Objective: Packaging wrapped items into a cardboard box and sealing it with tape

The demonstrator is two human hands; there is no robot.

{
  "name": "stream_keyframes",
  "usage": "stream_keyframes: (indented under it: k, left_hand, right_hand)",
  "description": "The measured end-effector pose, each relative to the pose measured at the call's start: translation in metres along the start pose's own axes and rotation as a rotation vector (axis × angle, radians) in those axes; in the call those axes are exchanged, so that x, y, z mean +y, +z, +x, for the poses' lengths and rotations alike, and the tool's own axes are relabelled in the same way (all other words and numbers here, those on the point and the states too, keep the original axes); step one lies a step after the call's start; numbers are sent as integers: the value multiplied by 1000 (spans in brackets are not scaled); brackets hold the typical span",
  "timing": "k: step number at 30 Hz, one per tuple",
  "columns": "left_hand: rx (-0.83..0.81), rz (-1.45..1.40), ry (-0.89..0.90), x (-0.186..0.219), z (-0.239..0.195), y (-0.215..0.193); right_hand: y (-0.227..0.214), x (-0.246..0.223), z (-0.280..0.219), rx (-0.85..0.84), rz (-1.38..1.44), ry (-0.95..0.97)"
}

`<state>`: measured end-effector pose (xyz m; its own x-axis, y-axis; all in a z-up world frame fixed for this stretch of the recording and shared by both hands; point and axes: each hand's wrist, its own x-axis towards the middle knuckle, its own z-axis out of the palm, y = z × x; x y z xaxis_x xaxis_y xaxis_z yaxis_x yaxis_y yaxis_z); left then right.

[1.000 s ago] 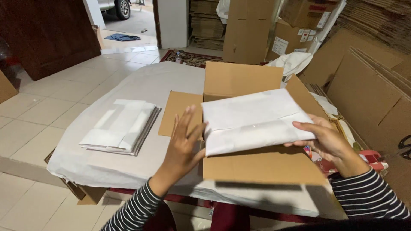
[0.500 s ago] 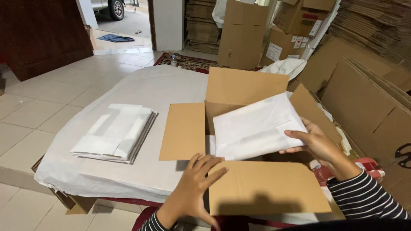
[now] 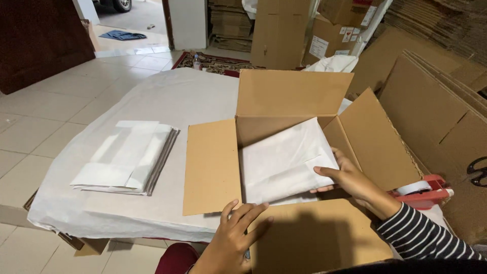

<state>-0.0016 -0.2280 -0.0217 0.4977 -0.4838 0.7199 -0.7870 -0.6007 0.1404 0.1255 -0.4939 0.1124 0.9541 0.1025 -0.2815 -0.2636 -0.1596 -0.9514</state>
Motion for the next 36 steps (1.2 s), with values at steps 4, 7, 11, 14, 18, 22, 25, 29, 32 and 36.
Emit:
stream_keyframes:
  k: [4, 7, 11, 14, 18, 22, 25, 29, 32, 36]
  left_hand:
    - [35, -77, -41, 4, 1, -2]
    - [-19, -62, -45, 1, -2, 2]
    - [50, -58, -46, 1, -4, 10]
    - [36, -29, -56, 2, -6, 11]
    - [68, -44, -54, 0, -5, 14]
    - [97, -60, -62, -1, -6, 19]
    - [93, -11, -67, 0, -3, 18]
    - [123, -1, -87, -3, 6, 14]
    - [118, 19, -79, -10, 6, 16]
    - [145, -14, -95, -19, 15, 13]
  right_hand:
    - [-4, 4, 8, -28, -94, 37]
    - [-15, 19, 27, -110, -116, 75]
    - [-28, 40, 54, -155, -324, 132]
    - [-64, 88, 114, -235, -766, 20]
    - [-68, 107, 141, -229, -1390, -73]
    - [-63, 105, 143, -233, -1328, -111]
    - [-47, 89, 130, -346, -1034, -84]
    - [-31, 68, 120, -350, -1171, 52]
    - [-36, 72, 138, -318, -1315, -20]
    - [-22, 38, 113, -236, -1370, -268]
